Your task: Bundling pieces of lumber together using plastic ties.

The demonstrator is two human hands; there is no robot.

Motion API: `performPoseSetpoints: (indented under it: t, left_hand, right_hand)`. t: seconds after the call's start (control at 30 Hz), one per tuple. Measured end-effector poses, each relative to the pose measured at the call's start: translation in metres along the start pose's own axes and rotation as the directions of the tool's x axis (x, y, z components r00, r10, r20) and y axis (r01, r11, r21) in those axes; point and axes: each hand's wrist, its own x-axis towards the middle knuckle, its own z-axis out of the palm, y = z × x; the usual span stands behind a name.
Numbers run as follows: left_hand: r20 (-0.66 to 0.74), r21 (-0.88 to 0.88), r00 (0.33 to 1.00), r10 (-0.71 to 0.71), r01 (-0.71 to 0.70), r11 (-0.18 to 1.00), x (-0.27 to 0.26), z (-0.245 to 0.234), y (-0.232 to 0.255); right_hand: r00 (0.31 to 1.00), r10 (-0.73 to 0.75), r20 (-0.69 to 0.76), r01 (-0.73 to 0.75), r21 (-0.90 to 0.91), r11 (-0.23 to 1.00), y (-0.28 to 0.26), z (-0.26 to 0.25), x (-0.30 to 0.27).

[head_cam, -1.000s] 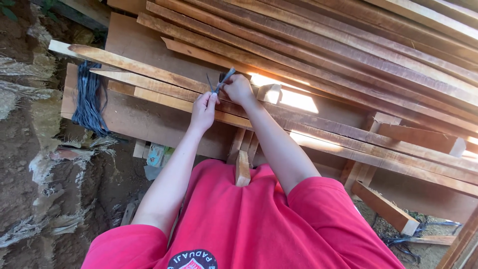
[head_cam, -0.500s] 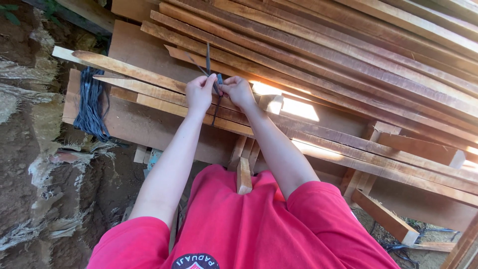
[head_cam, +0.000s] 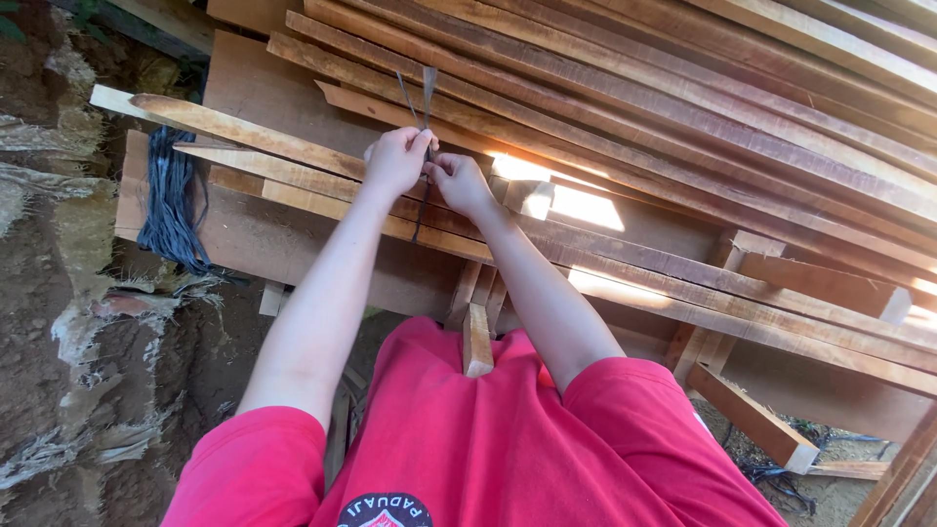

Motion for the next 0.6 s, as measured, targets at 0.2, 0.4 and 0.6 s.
performPoseSetpoints:
  t: [0.2,0.4,0.6]
  left_hand:
    - [0.262,0.197,0.945,0.196,-0.252,0.947,-0.014,-0.017,-0.024]
    - [-0.108,0.299,0.934,0.340,-0.296,0.907,-0.045,-0.005,-0.032]
    - [0.028,-0.312,0.992,-0.126,0.129,0.941,-0.047,0.015,-0.025]
  right_hand:
    - [0.999,-0.039,0.008,0.039,0.018,0.999,0.020,0.009,0.014]
    - [0.999,0.032,-0.038,-0.032,-0.002,0.999,-0.011,-0.002,-0.005]
    - [0.999,0.031,-0.008,-0.031,-0.003,1.000,-0.021,-0.012,-0.016]
